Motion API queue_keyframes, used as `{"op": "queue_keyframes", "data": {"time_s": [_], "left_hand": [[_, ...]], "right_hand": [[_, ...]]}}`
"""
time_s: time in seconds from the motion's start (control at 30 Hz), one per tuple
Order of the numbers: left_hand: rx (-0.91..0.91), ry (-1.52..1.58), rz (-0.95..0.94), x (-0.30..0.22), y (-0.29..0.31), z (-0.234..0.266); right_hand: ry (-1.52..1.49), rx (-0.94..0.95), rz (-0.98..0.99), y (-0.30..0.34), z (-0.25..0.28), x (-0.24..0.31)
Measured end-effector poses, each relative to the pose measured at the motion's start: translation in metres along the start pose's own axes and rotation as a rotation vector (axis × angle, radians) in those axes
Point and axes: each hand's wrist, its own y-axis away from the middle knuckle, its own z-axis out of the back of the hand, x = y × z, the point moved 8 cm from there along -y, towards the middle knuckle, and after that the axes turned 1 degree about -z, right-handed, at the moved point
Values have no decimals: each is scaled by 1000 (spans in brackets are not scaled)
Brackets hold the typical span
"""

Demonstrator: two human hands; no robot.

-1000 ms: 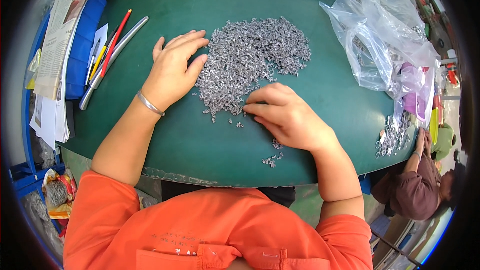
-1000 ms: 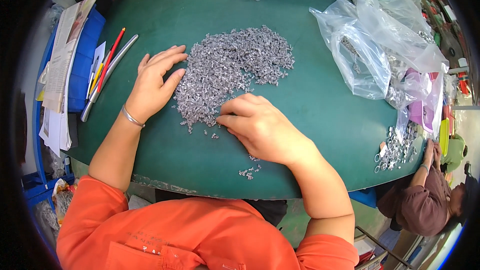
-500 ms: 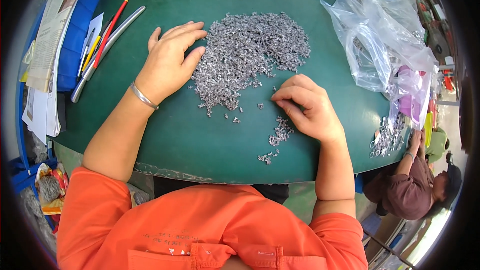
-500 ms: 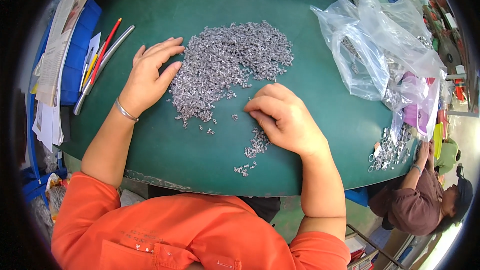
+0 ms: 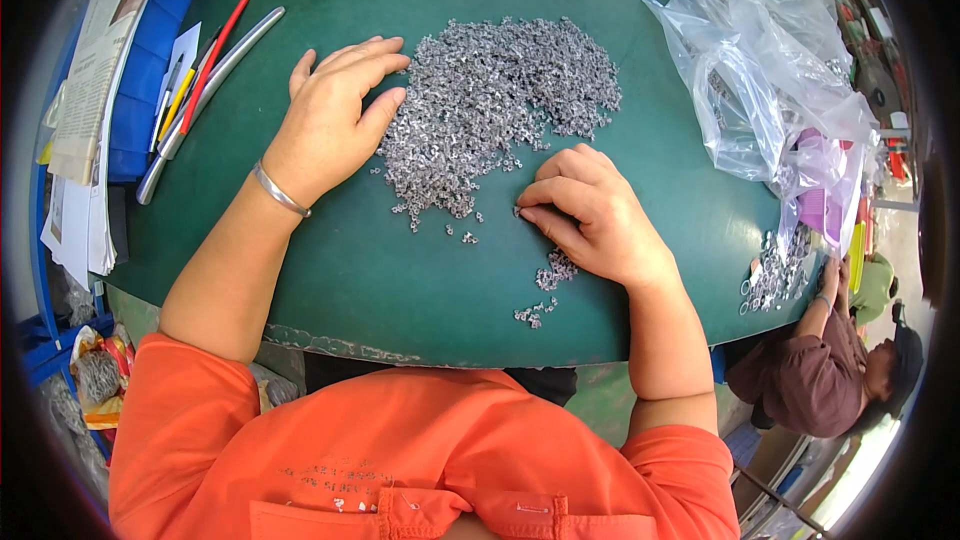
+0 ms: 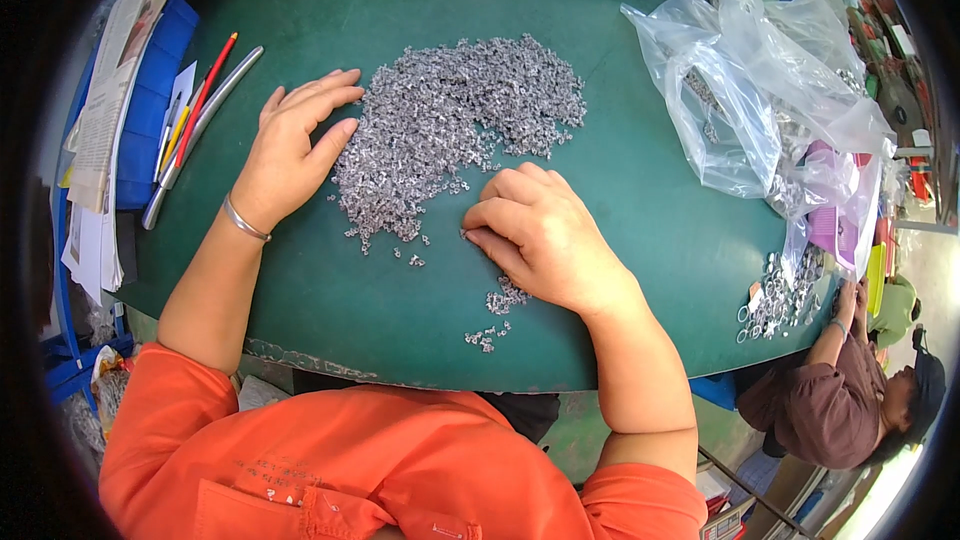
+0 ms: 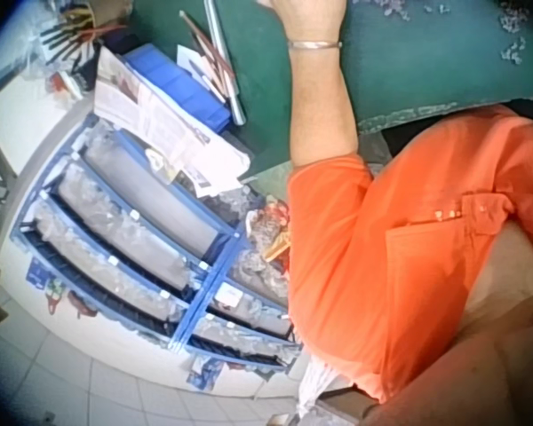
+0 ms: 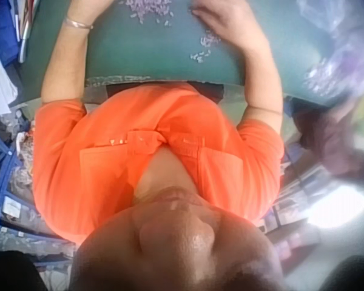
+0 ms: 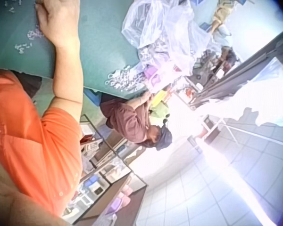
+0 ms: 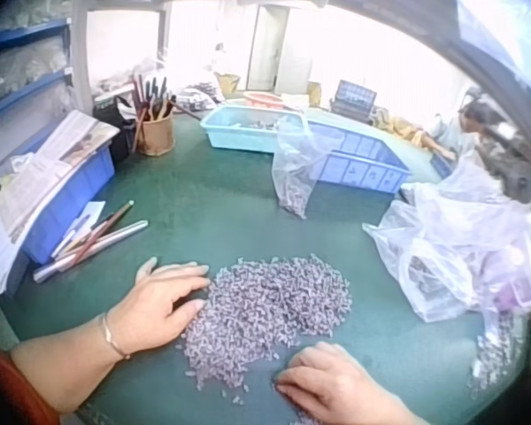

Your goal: The person sorts small metal components from a pile on a work table by hand.

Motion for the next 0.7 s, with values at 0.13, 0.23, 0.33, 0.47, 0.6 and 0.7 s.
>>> {"op": "queue_keyframes", "data": {"time_s": [0.13, 0.23, 0.33, 0.47, 0.6, 0.7], "left_hand": [[15, -8, 4, -2, -1, 0], [19, 0, 6, -1, 0, -1], [21, 5, 18, 2, 1, -1], [23, 7, 19, 2, 1, -1], [27, 9, 14, 0, -1, -1], [26, 9, 11, 0, -1, -1]], "right_hand": [[-52, -95, -24, 5, 11, -5], [21, -78, -64, 7, 13, -8], [-72, -103, -87, 8, 14, -12], [-101, -135, -157, 13, 20, -22], [-31, -76, -74, 6, 13, -11], [49, -55, -25, 5, 11, -6]]}}
